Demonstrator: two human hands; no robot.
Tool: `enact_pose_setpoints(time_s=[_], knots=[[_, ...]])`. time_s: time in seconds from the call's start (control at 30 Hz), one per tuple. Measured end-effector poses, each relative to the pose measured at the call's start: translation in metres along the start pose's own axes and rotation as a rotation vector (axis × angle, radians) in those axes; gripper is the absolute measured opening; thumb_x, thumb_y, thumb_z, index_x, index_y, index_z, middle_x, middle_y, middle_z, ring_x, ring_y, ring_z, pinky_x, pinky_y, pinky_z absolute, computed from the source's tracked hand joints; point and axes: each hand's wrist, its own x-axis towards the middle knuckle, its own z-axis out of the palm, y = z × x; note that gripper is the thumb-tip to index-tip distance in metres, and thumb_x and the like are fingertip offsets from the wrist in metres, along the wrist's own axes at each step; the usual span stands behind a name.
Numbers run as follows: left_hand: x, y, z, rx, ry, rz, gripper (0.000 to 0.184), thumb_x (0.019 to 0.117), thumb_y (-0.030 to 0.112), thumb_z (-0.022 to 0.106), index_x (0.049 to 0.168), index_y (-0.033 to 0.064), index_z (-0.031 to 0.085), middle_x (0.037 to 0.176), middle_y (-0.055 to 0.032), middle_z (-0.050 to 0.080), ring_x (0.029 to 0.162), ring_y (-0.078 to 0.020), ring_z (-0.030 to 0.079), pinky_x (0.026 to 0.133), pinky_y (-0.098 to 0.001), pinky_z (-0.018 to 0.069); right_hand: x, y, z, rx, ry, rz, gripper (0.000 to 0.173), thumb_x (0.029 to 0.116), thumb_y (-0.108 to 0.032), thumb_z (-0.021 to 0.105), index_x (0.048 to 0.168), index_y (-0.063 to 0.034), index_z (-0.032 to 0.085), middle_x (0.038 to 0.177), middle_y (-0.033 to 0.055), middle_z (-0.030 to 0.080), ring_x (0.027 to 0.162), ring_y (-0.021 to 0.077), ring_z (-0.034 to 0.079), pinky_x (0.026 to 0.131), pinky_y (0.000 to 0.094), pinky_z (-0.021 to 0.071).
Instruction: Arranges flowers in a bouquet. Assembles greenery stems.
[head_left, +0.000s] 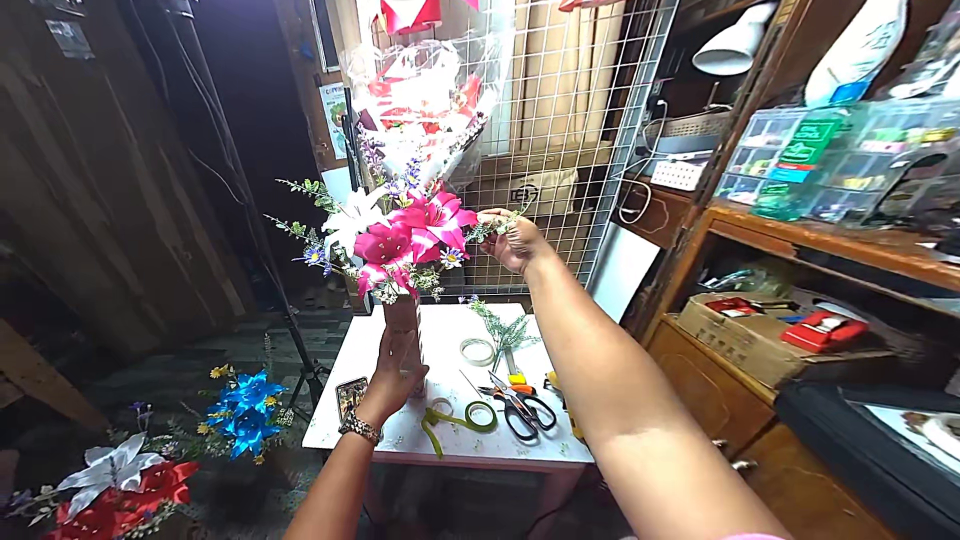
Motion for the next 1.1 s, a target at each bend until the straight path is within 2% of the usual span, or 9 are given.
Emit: enact_pose_setpoints(time_s=[0.1, 0.17, 0.23, 0.33, 0.4, 0.53, 0.67, 0.87, 1.1], knots=[[0.003, 0.0, 0.002, 0.019, 0.05, -0.018, 0.068, 0.0917, 0.026, 0.074, 0.152, 0.0086, 0.048, 0.168, -0.0264, 0.007, 0.152, -0.0413, 0.024, 0.119, -0.0482, 0.0326, -0.002, 0.0, 0.003, 0.017, 0.009, 0.001, 0.009, 0.1036, -0.009, 0.053, 0.105, -0.0083, 0.062, 0.086, 0.001, 0.067, 0.071, 0.008, 0.064, 0.062, 0.0225, 0.053], [0.007, 0.0, 0.004, -0.037, 0.183, -0.017, 0.073, 0.0865, 0.023, 0.079, 0.147, -0.002, 0.046, 0.164, -0.0297, 0.017, 0.15, -0.043, 0.027, 0.12, -0.0505, 0.0317, -0.001, 0.001, 0.001, 0.014, 0.0, -0.009, 0.011, 0.1048, -0.01, 0.051, 0.103, -0.0095, 0.062, 0.084, -0.0005, 0.067, 0.071, 0.0076, 0.064, 0.062, 0.0223, 0.0531], [0.015, 0.002, 0.005, -0.119, 0.297, -0.058, 0.094, 0.0797, 0.025, 0.085, 0.15, -0.0084, 0.033, 0.161, -0.0331, 0.023, 0.147, -0.0437, 0.03, 0.117, -0.0522, 0.0337, 0.0, 0.002, -0.002, 0.005, -0.015, -0.016, 0.014, 0.1057, -0.011, 0.049, 0.104, -0.0102, 0.062, 0.086, -0.001, 0.068, 0.073, 0.0074, 0.065, 0.062, 0.0222, 0.053], [0.031, 0.006, 0.007, -0.263, 0.325, -0.164, 0.129, 0.0721, 0.024, 0.092, 0.162, 0.0008, 0.002, 0.163, -0.0312, 0.019, 0.149, -0.0426, 0.028, 0.12, -0.053, 0.0311, -0.003, 0.0, -0.001, 0.014, -0.001, 0.002, 0.012, 0.1046, -0.011, 0.051, 0.104, -0.0101, 0.063, 0.088, 0.0004, 0.069, 0.074, 0.0083, 0.065, 0.062, 0.023, 0.0537], [0.041, 0.005, 0.012, -0.276, 0.322, -0.205, 0.135, 0.0728, 0.023, 0.093, 0.163, 0.0053, -0.006, 0.163, -0.0304, 0.019, 0.148, -0.0417, 0.032, 0.119, -0.0527, 0.0343, -0.006, -0.002, 0.0, 0.007, 0.014, 0.003, 0.01, 0.1035, -0.011, 0.053, 0.105, -0.0091, 0.063, 0.089, 0.0017, 0.069, 0.073, 0.0086, 0.065, 0.062, 0.0229, 0.0538], [0.05, 0.009, 0.02, -0.099, 0.336, -0.245, 0.105, 0.0873, 0.024, 0.082, 0.16, -0.0032, 0.012, 0.159, -0.0306, 0.031, 0.144, -0.0387, 0.041, 0.118, -0.0484, 0.0368, -0.01, -0.005, 0.001, -0.022, 0.017, -0.01, 0.011, 0.1052, -0.012, 0.049, 0.107, -0.0094, 0.06, 0.089, 0.0015, 0.068, 0.073, 0.0085, 0.065, 0.065, 0.0233, 0.0545], [0.052, 0.01, 0.024, -0.064, 0.392, -0.291, 0.086, 0.0883, 0.023, 0.081, 0.155, -0.0001, 0.032, 0.151, -0.0272, 0.044, 0.135, -0.0382, 0.05, 0.111, -0.0511, 0.0428, -0.007, 0.0, -0.007, -0.014, -0.014, -0.015, 0.013, 0.1041, -0.011, 0.048, 0.1, -0.0114, 0.06, 0.088, 0.0003, 0.068, 0.075, 0.0088, 0.065, 0.067, 0.0243, 0.0548], [0.053, 0.004, 0.026, -0.076, 0.406, -0.293, 0.087, 0.0867, 0.026, 0.082, 0.154, 0.0018, 0.033, 0.149, -0.0264, 0.046, 0.131, -0.0393, 0.053, 0.108, -0.054, 0.045, -0.007, 0.005, -0.008, -0.009, -0.024, 0.024, 0.016, 0.1043, -0.015, 0.048, 0.095, -0.0143, 0.06, 0.088, -0.001, 0.068, 0.078, 0.0095, 0.066, 0.069, 0.0257, 0.0545], [0.05, -0.002, 0.022, -0.08, 0.423, -0.218, 0.095, 0.0807, 0.026, 0.087, 0.154, -0.0004, 0.033, 0.15, -0.0271, 0.042, 0.128, -0.0405, 0.053, 0.106, -0.0538, 0.0458, -0.009, 0.0, -0.002, -0.068, 0.051, 0.021, 0.033, 0.1115, -0.032, 0.037, 0.124, -0.0122, 0.06, 0.102, 0.0015, 0.068, 0.086, 0.0108, 0.065, 0.074, 0.0266, 0.0532]])
